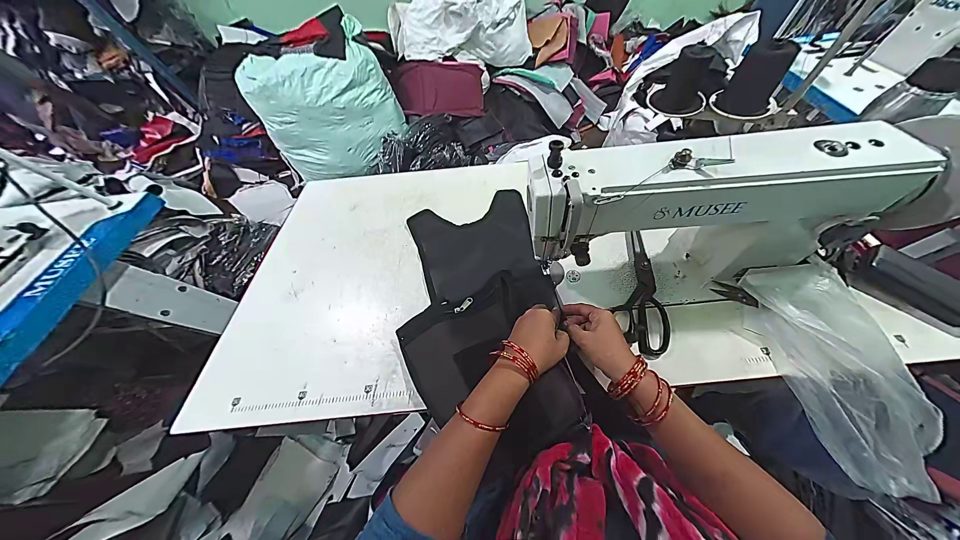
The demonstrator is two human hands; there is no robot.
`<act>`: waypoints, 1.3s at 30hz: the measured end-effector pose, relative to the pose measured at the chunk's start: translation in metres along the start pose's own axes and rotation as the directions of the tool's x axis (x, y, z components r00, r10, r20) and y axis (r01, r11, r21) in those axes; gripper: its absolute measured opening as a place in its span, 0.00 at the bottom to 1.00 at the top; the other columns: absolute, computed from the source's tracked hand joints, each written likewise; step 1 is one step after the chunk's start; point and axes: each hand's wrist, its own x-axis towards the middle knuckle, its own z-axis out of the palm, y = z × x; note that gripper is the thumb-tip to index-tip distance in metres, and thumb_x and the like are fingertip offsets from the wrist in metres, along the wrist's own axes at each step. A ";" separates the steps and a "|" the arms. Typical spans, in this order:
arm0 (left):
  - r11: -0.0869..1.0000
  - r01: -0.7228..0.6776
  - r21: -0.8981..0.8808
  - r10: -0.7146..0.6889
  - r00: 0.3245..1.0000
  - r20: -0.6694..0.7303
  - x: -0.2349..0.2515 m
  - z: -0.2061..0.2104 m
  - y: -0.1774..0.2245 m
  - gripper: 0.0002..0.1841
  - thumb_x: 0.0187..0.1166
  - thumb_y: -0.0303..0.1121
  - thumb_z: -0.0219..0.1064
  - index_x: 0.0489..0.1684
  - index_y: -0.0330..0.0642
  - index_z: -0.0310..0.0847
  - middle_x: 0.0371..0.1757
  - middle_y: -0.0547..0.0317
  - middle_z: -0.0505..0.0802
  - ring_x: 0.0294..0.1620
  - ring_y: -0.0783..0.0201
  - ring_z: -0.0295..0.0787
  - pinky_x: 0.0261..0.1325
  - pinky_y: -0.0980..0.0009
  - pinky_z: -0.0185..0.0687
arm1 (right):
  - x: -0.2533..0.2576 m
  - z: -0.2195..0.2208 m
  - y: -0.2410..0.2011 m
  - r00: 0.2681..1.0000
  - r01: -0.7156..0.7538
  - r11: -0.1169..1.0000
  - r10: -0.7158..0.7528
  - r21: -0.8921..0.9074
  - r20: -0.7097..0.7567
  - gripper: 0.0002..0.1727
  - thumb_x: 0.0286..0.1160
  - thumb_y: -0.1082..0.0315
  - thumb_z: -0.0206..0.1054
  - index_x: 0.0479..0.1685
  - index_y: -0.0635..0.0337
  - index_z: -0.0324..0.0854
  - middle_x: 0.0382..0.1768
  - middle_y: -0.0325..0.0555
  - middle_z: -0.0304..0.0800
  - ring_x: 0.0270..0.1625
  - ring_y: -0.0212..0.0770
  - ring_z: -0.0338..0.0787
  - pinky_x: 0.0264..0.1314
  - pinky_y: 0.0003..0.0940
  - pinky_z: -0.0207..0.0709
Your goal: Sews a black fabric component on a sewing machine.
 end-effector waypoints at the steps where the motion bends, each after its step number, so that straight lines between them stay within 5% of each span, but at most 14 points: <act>1: 1.000 -0.002 0.013 0.001 1.000 0.005 0.000 0.000 0.001 0.19 0.85 0.33 0.58 0.61 0.25 0.84 0.64 0.35 0.86 0.67 0.44 0.84 0.73 0.50 0.74 | -0.001 -0.001 -0.001 1.000 0.004 1.000 -0.004 -0.021 0.008 0.20 0.76 0.77 0.60 0.67 0.69 0.82 0.48 0.53 0.92 0.40 0.34 0.88 0.46 0.29 0.81; 11: 0.990 -0.138 -0.028 0.138 0.990 0.001 -0.005 0.003 -0.012 0.22 0.82 0.40 0.61 0.41 0.22 0.87 0.61 0.31 0.85 0.62 0.42 0.83 0.69 0.50 0.76 | -0.004 -0.008 -0.020 0.989 0.063 0.933 -0.012 -0.355 0.146 0.21 0.82 0.77 0.57 0.70 0.68 0.82 0.57 0.62 0.85 0.55 0.47 0.86 0.64 0.36 0.77; 18: 0.972 -0.233 -0.034 0.233 0.972 0.014 -0.013 -0.003 -0.021 0.16 0.78 0.29 0.60 0.39 0.21 0.89 0.66 0.30 0.85 0.70 0.43 0.82 0.75 0.54 0.74 | -0.015 0.011 -0.036 0.969 0.144 0.696 0.046 -0.704 0.243 0.24 0.85 0.79 0.51 0.79 0.70 0.73 0.72 0.69 0.73 0.65 0.60 0.86 0.67 0.46 0.81; 22: 0.995 -0.099 -0.010 0.097 0.982 -0.160 -0.007 -0.013 -0.020 0.17 0.80 0.23 0.54 0.57 0.30 0.89 0.70 0.43 0.88 0.76 0.50 0.81 0.82 0.55 0.70 | -0.018 0.014 -0.038 0.960 0.189 0.633 0.043 -0.750 0.278 0.23 0.82 0.84 0.49 0.74 0.76 0.74 0.76 0.70 0.69 0.69 0.63 0.83 0.70 0.47 0.79; 24: 0.985 -0.130 0.110 0.147 0.976 -0.159 0.005 -0.017 -0.020 0.25 0.82 0.20 0.51 0.77 0.40 0.80 0.83 0.52 0.79 0.82 0.51 0.75 0.84 0.55 0.67 | -0.018 0.015 -0.037 0.960 0.202 0.627 0.025 -0.753 0.279 0.22 0.81 0.84 0.49 0.70 0.77 0.77 0.77 0.71 0.68 0.71 0.63 0.82 0.70 0.46 0.79; 27: 0.925 -0.178 0.336 0.184 0.983 0.014 0.023 -0.017 -0.012 0.30 0.86 0.23 0.49 0.91 0.50 0.63 0.96 0.65 0.60 0.87 0.47 0.66 0.79 0.48 0.71 | -0.019 0.015 -0.036 0.962 0.204 0.633 0.013 -0.747 0.273 0.20 0.79 0.85 0.51 0.67 0.78 0.79 0.78 0.72 0.68 0.71 0.64 0.82 0.71 0.48 0.78; 31: 0.903 -0.119 0.414 0.077 0.990 0.118 0.031 -0.015 -0.003 0.29 0.88 0.28 0.50 0.92 0.45 0.61 0.95 0.64 0.60 0.91 0.47 0.58 0.81 0.47 0.68 | -0.020 0.016 -0.036 0.966 0.185 0.637 0.024 -0.748 0.259 0.19 0.79 0.85 0.52 0.63 0.79 0.80 0.80 0.73 0.67 0.73 0.65 0.81 0.71 0.48 0.78; 34: 0.910 -0.181 0.373 0.158 0.983 0.092 0.023 -0.015 -0.016 0.28 0.87 0.28 0.48 0.89 0.41 0.64 0.93 0.58 0.65 0.92 0.46 0.57 0.85 0.49 0.63 | -0.018 0.017 -0.036 0.971 0.174 0.643 0.017 -0.746 0.240 0.19 0.79 0.84 0.52 0.64 0.77 0.81 0.78 0.71 0.69 0.71 0.63 0.82 0.71 0.47 0.79; 39: 0.884 -0.200 0.423 0.185 0.980 0.076 0.012 -0.014 -0.028 0.30 0.86 0.37 0.46 0.91 0.47 0.63 0.95 0.64 0.62 0.96 0.50 0.48 0.88 0.44 0.49 | -0.019 0.020 -0.030 0.977 0.192 0.638 -0.051 -0.746 0.208 0.19 0.81 0.82 0.51 0.64 0.76 0.82 0.73 0.71 0.74 0.67 0.63 0.86 0.67 0.47 0.81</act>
